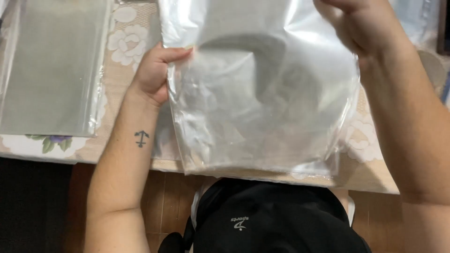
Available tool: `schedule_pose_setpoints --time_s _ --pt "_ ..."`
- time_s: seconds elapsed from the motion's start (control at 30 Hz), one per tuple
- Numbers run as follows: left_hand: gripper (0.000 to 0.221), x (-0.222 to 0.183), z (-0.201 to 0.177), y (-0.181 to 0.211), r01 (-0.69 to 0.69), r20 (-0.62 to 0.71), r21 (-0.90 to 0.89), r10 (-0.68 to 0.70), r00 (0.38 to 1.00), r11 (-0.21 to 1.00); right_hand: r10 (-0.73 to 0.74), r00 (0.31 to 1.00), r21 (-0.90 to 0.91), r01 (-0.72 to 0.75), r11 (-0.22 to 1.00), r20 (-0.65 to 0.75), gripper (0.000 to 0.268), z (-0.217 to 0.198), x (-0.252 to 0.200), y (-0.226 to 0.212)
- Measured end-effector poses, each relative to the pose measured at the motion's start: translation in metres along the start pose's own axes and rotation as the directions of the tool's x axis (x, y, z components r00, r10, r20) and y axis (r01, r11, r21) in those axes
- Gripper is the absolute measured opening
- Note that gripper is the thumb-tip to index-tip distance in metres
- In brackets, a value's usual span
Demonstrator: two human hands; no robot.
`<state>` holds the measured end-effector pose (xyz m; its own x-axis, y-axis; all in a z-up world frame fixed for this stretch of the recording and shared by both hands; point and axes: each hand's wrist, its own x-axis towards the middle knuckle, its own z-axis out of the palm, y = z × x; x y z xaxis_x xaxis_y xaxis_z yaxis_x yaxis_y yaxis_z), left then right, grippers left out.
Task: The person is organizing and folding plastic bags by smoothing them out on a table surface and folding them into smaller rectangles.
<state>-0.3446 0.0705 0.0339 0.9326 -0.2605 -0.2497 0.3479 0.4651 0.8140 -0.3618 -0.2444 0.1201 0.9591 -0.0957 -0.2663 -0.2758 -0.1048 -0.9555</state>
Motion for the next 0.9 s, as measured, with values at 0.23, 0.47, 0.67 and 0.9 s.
schedule_pose_setpoints --time_s 0.23,0.47,0.67,0.9 --pt "0.028 0.010 0.057 -0.115 0.381 0.038 0.116 -0.387 0.921 0.917 0.069 0.996 0.126 -0.063 0.990 -0.050 0.042 -0.111 -0.051 0.129" --pt "0.086 -0.046 0.075 -0.112 -0.289 0.241 0.909 0.188 0.952 0.300 0.186 0.957 -0.144 -0.222 0.964 -0.224 0.050 -0.116 -0.048 0.181" --pt "0.080 -0.142 0.008 -0.149 -0.590 0.646 0.762 0.248 0.722 -0.267 0.056 0.994 0.010 -0.055 0.998 -0.090 0.034 -0.131 -0.038 0.206" --pt "0.097 -0.160 -0.033 -0.173 -0.659 0.746 0.653 0.166 0.645 -0.374 0.114 0.988 0.011 -0.113 0.994 -0.106 0.037 -0.116 -0.037 0.191"
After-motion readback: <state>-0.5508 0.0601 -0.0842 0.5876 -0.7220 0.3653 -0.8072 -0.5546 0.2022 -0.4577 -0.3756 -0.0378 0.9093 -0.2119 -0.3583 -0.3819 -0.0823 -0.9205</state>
